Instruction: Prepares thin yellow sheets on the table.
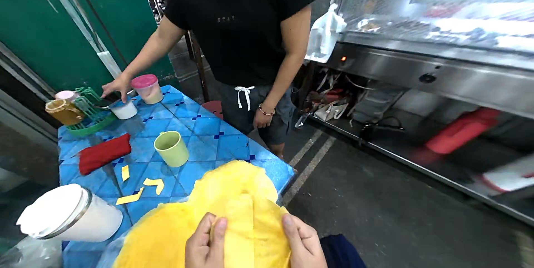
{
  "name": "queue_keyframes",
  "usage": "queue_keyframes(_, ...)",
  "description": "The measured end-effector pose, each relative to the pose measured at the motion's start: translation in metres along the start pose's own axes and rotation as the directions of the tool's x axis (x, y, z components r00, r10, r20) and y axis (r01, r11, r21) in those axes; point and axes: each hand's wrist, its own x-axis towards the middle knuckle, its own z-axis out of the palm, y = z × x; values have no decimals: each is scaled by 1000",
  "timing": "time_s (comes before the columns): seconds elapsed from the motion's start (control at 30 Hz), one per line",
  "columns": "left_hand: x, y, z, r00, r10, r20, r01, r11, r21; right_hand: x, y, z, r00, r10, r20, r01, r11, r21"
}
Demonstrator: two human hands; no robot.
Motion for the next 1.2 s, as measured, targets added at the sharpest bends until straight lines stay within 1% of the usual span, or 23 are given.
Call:
queue_keyframes(0.07, 2, -2, -3, 1000, -19, -11, 18, 999, -30, 1, 2, -3, 1000, 14, 16, -16, 997, 71)
queue_keyframes(0.1, 1, -3, -3, 1000, -30, 6, 31, 998, -50, 1, 2, -3, 999, 18, 37, -22, 996, 91)
queue_keyframes(0.17, 0, -3, -3, 992, -62, 106, 73, 992, -103, 2, 2, -5, 992, 9, 122, -22, 994, 106)
queue_keyframes(0.23, -1, -2, -6, 961, -129, 244, 178, 965, -192, 4, 2, -6, 979, -24, 200, 0, 993, 117)
queue_keyframes(0.27, -2, -1, -7, 945, -158, 288, 230, 944, -238, 4, 2, -6, 972, -44, 231, 14, 992, 127)
queue_keyframes(0.3, -3, -1, -8, 938, -161, 309, 251, 926, -280, 4, 2, -6, 963, -63, 261, 29, 990, 135)
queue_keyframes(0.33, -3, -1, -7, 940, -146, 309, 244, 920, -306, 4, 1, -6, 956, -81, 283, 42, 989, 138)
queue_keyframes(0.4, -2, 4, -3, 961, -102, 259, 181, 936, -302, 4, 1, -7, 947, -108, 301, 66, 987, 147)
queue_keyframes(0.5, 0, 11, 6, 990, -12, 137, 36, 984, -174, 1, -6, -9, 955, -87, 282, 52, 990, 128)
queue_keyframes(0.6, -1, 13, 8, 983, 114, 141, -110, 993, -35, 2, -24, -8, 970, -21, 243, 44, 995, -89)
queue_keyframes(0.67, -4, 16, 9, 967, 176, 184, -188, 981, 53, 4, -31, -9, 957, -5, 290, 84, 962, -258)
queue_keyframes(0.73, -6, 18, 10, 946, 222, 235, -261, 954, 147, 3, -32, -5, 944, -21, 330, 147, 921, -360)
queue_keyframes(0.77, -7, 19, 11, 940, 240, 242, -287, 940, 185, 2, -31, -3, 943, -47, 328, 175, 913, -369)
queue_keyframes(0.83, -6, 18, 10, 947, 256, 193, -294, 934, 205, 3, -29, -1, 951, -120, 285, 211, 926, -313)
queue_keyframes(0.87, -4, 16, 8, 958, 252, 140, -275, 943, 185, 4, -29, -3, 963, -141, 230, 203, 941, -272)
queue_keyframes(0.93, 0, 15, 0, 976, 216, 30, -218, 969, 117, 9, -32, -10, 986, -139, 94, 155, 968, -196)
queue_keyframes(1.0, 4, 14, -9, 982, 188, -24, -186, 980, 77, 12, -32, -17, 992, -122, 30, 125, 985, -122)
queue_keyframes(1.13, 5, 12, -13, 987, 153, -44, -152, 988, 17, 14, -27, -17, 995, -97, 28, 98, 995, -36)
queue_keyframes(1.17, 5, 10, -14, 990, 139, -24, -139, 990, -24, 15, -26, -18, 994, -96, 51, 98, 995, -35)
queue_keyframes(1.2, 6, 9, -17, 992, 124, 30, -121, 989, -80, 16, -25, -19, 991, -100, 88, 104, 994, -38)
